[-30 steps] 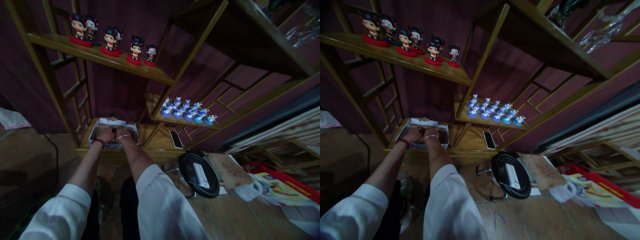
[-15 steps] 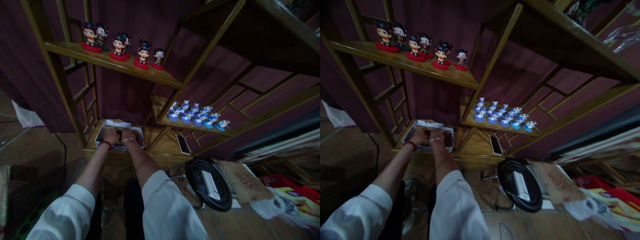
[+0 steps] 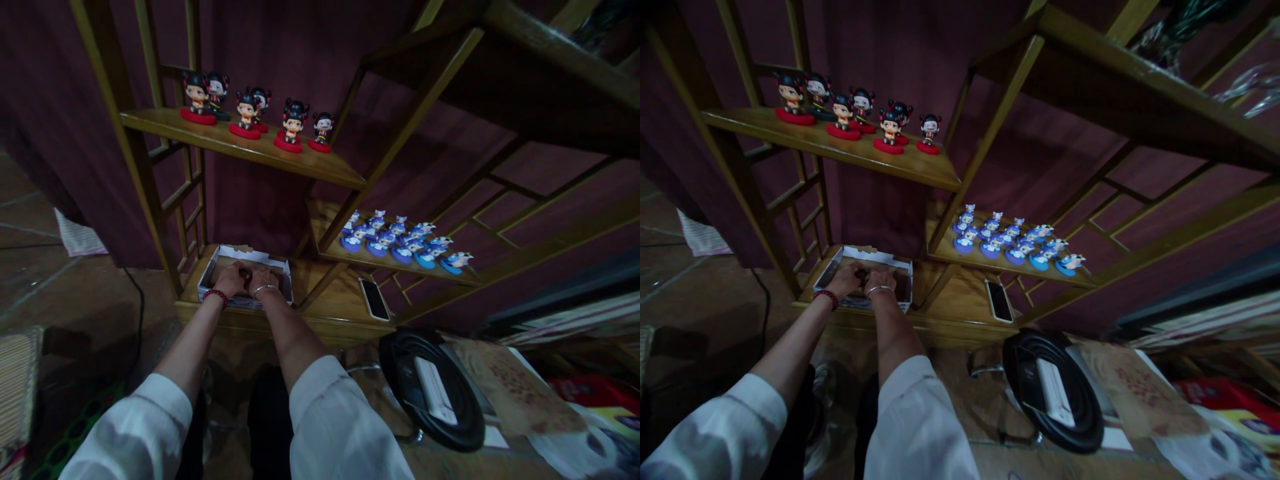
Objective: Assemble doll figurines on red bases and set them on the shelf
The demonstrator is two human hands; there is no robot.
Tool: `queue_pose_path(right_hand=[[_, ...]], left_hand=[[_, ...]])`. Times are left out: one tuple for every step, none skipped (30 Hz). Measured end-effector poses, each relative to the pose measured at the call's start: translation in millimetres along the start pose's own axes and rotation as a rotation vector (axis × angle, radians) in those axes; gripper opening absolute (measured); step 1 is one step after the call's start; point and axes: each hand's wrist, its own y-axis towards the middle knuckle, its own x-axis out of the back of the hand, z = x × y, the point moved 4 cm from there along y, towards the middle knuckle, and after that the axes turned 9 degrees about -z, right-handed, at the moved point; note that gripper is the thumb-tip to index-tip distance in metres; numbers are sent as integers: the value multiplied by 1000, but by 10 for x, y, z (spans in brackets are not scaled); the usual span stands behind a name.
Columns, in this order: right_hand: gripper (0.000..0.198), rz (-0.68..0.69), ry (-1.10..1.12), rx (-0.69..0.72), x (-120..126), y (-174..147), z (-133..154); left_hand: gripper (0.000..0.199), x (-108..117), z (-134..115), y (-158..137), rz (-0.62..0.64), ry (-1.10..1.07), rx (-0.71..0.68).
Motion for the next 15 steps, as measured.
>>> queue_pose_path(right_hand=[[35,-2,-1,-4,1,-3,-12],[35,-5,-3,-9,1,-6,-25],[35,-5,-5,-17,-1,-8,-41],[36,-6,-6,-26,-3,-12,-57],[36,-8,-4,-35,-4,-16,-72],[36,-8,0,-45,-5,-21,-86],[36,-10,5,-54,-5,-27,-98],[37,-9,10,-59,-7,-33,-107],[38,-7,14,-60,-10,-39,-112],[39,-3,18,-59,-17,-45,-113],[41,0,23,-56,-25,-50,-112],[42,0,26,-54,-35,-55,-109],[42,0,32,-52,-48,-60,-104],[41,-1,38,-52,-62,-66,-98],[39,-1,42,-54,-76,-73,-92]], left_hand=[[33,8,-4,-8,-3,-2,3],[33,17,-8,-16,-7,-2,9],[34,27,-15,-25,-10,-1,16],[34,37,-24,-36,-13,1,22],[34,47,-34,-47,-15,1,25],[34,57,-45,-58,-16,-1,26],[34,66,-55,-68,-16,-4,24],[34,73,-63,-77,-15,-8,21],[35,76,-68,-83,-12,-11,17],[35,77,-68,-86,-9,-13,13],[36,75,-64,-85,-6,-13,11],[36,70,-57,-82,-5,-12,10],[37,62,-48,-75,-4,-11,10],[38,53,-37,-67,-4,-9,13],[38,42,-26,-58,-3,-5,17]])
